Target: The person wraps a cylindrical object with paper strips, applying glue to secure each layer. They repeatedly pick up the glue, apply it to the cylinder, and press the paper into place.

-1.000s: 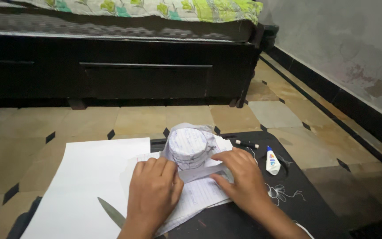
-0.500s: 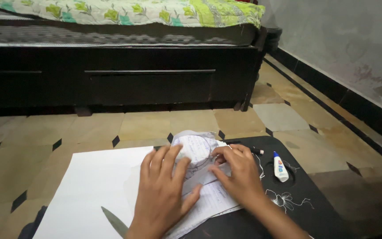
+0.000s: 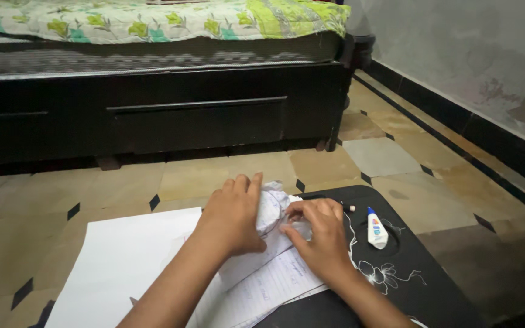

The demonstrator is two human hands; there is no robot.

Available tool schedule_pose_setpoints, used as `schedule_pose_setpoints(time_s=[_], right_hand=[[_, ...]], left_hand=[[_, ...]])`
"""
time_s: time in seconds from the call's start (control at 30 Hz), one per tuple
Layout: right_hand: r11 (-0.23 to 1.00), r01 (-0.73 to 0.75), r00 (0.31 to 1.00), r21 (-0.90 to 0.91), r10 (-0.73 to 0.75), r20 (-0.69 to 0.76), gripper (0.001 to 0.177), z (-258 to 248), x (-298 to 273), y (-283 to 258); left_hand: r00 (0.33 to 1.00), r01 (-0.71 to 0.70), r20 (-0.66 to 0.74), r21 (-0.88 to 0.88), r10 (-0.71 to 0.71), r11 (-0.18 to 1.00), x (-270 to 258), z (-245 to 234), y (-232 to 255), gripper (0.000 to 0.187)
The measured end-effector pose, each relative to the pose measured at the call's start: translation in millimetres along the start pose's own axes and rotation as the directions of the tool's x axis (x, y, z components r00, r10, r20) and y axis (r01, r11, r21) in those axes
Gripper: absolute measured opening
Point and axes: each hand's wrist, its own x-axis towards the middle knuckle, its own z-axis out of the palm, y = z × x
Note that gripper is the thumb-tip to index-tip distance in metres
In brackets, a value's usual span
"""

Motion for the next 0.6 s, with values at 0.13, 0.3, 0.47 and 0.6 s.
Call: schedule_pose_setpoints(time_s=[0.13,0.3,0.47,0.6], right_hand=[[0.997,-0.036,0.997,-0.073,0.030,-0.077,0.033,6,-1,0],[0.780,-0.544,0.810,0.311,0.584,-0.049,0.046,33,-42,-4],[0.506,-0.586,0.686,0.633,0.726,0.055,0.101,92,-105,-45],[0.544,-0.707,0.670,0.451,0.721,0.179,0.123,119,-97,-54]], left_hand=[[0.999,0.020,0.040,-0.059,-0.018,0.998,7,-2,-2,0.112],[0.997,0.039,0.067,-0.075,-0.034,0.996,7,-4,-2,0.099],[0.994,0.053,0.099,-0.062,-0.047,0.997,13,-5,-2,0.102],[0.996,0.034,0.082,-0.042,-0.031,0.999,10,-5,-1,0.102]])
